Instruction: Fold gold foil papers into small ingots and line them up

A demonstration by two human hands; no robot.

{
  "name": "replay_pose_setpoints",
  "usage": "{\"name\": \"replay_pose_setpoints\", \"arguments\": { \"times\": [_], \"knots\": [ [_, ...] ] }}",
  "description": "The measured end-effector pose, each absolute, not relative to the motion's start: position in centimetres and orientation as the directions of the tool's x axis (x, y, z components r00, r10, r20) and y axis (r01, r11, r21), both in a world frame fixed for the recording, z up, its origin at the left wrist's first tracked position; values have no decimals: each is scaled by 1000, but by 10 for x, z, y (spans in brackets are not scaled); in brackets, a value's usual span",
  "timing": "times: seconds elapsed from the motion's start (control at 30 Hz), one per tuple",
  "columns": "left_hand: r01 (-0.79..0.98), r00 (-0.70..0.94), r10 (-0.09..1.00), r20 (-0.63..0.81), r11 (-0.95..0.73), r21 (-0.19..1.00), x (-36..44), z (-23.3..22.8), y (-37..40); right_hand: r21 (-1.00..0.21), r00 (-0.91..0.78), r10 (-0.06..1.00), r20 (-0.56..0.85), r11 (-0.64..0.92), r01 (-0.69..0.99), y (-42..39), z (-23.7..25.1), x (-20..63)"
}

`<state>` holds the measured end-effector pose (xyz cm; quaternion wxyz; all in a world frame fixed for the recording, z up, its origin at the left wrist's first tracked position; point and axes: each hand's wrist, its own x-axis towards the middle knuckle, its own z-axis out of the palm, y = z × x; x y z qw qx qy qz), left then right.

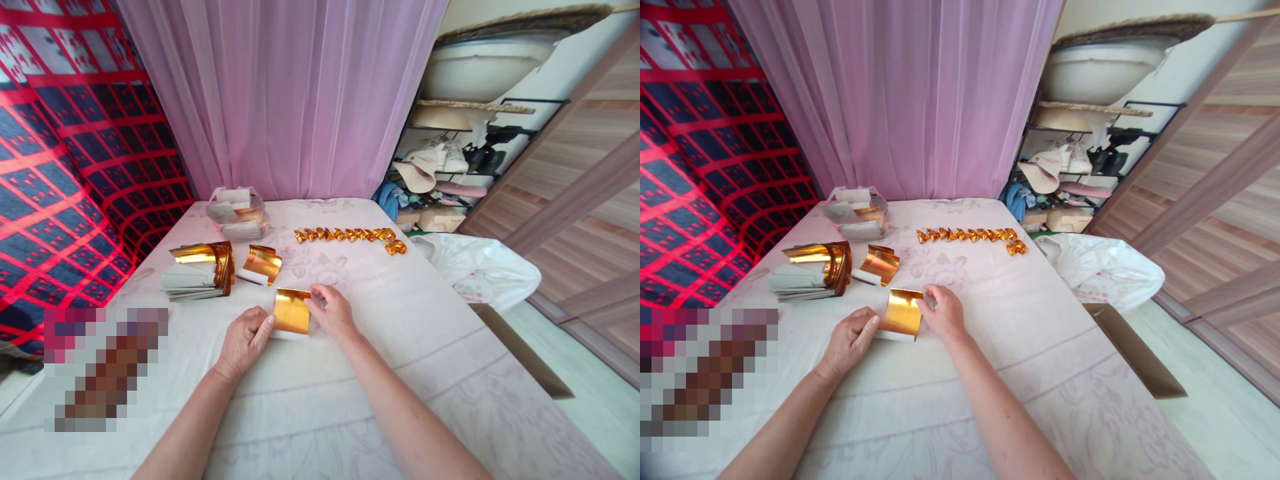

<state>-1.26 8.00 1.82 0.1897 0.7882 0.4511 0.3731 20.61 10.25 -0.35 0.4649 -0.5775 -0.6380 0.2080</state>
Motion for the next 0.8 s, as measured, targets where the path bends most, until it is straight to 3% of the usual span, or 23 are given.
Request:
{"name": "replay_pose_setpoints", "arguments": {
  "times": [0.23,0.5,0.8],
  "knots": [
    [554,340,841,422,-541,633,-14,17,80,-880,78,946,314,260,397,103,-4,207],
    [548,251,867,430,-493,675,-14,15,80,-958,118,968,220,192,212,103,-4,210],
    [535,284,871,401,-491,687,-13,14,79,-982,191,964,185,176,67,106,29,224]
  ]
}}
